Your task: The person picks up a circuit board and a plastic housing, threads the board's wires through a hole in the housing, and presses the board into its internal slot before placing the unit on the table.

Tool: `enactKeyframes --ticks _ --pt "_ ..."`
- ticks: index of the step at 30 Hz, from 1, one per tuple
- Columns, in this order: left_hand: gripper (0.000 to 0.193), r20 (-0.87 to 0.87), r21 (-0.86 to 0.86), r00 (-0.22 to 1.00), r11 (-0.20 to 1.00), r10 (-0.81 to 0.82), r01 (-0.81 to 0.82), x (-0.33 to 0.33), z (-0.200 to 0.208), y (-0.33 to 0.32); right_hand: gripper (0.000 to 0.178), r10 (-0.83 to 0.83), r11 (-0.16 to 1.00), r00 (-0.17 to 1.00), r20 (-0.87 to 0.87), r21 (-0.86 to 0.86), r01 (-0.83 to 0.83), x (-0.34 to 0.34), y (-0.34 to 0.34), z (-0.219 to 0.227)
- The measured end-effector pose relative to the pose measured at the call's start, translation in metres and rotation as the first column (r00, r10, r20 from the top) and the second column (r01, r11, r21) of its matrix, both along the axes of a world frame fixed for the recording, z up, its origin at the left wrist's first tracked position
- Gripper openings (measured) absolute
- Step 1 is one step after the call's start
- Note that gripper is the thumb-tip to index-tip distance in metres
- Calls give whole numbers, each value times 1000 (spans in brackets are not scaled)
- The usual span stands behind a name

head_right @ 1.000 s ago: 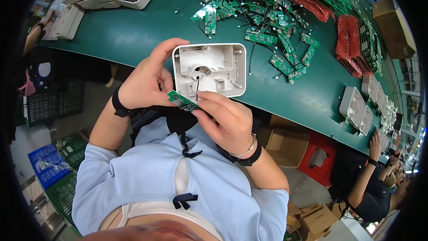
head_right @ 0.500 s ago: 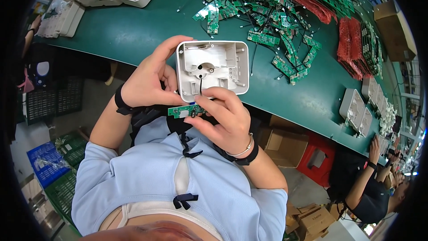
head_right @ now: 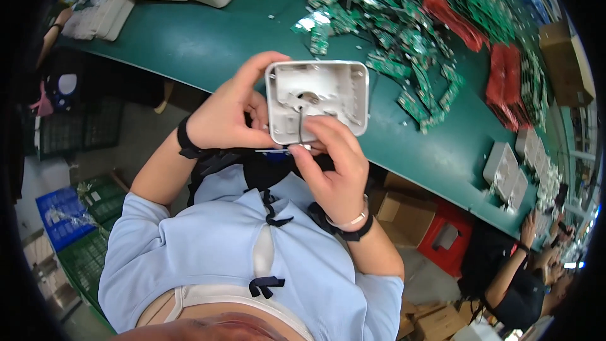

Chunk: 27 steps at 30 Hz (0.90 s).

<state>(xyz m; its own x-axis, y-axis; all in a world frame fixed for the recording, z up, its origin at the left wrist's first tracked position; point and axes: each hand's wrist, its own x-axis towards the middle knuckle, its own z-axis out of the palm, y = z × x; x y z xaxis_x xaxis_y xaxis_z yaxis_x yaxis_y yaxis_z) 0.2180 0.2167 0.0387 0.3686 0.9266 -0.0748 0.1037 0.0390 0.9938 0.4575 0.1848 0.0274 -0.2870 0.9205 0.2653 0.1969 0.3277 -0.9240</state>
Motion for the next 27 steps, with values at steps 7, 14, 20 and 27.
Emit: enactKeyframes --ticks 7,14,20,27 --pt "106 102 115 986 986 -133 122 -8 -14 8 21 6 999 985 172 39 -13 -1 5 10" --pt "107 211 -23 958 979 -193 202 -27 -13 -1 13 2 989 966 258 142 -40 -8 9 17" --pt "90 -369 583 765 773 528 -252 -137 9 11 13 -86 992 954 287 114 56 34 -13 34" --pt "126 -331 898 -209 239 920 -369 -384 -21 39 9 -328 938 832 447 257 231 133 -44 53"
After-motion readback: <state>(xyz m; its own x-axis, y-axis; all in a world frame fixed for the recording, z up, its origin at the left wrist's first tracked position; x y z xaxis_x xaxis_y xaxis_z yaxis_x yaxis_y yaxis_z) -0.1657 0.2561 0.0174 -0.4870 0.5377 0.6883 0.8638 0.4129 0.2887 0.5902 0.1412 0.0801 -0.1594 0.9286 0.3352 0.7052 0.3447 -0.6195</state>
